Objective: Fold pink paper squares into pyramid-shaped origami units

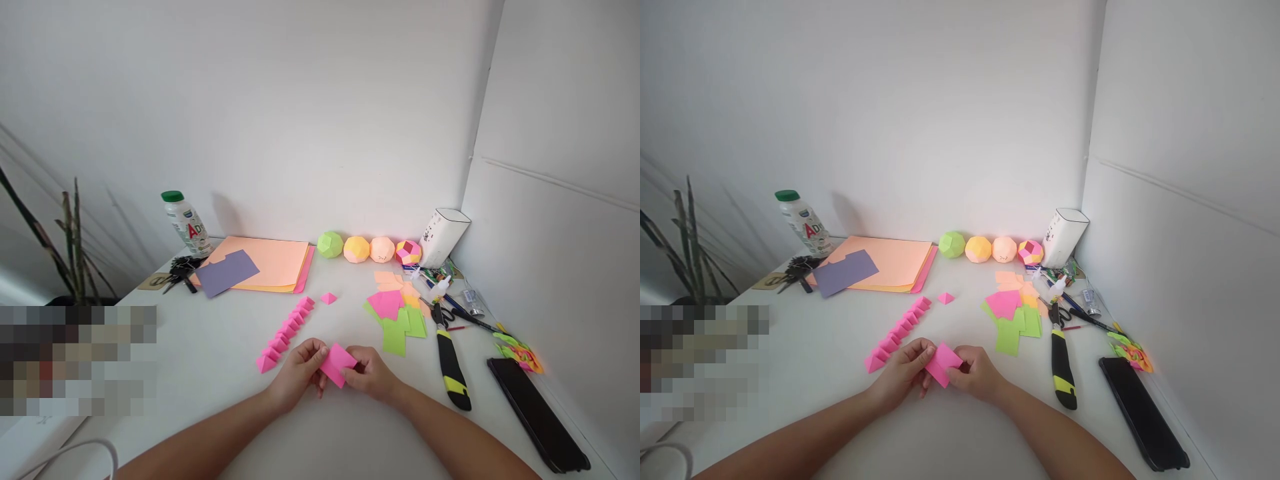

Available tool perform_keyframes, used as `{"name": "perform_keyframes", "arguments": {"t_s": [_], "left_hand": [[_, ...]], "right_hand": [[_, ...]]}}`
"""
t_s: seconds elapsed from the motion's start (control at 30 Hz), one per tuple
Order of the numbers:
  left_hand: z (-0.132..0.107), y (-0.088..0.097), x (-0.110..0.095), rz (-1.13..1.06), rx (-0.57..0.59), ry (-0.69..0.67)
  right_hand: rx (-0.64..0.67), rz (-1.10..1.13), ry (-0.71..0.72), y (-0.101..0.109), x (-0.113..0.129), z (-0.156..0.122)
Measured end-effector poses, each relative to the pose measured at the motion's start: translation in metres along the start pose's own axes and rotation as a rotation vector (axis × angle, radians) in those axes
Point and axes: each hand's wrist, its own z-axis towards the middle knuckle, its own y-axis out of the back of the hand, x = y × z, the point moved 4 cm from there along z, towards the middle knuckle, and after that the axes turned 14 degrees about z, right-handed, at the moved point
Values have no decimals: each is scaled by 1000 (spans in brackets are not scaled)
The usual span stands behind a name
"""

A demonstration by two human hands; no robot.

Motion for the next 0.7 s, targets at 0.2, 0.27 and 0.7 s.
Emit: {"name": "perform_keyframes", "arguments": {"t_s": [0.2, 0.27, 0.7], "left_hand": [[1, 1, 3, -30, 22, -12], [1, 1, 4, -28, 15, -17], [-7, -9, -11, 276, 77, -37]], "right_hand": [[11, -25, -21, -2, 5, -1], [-7, -22, -48, -2, 3, -1], [-252, -146, 16, -1, -5, 0]]}}
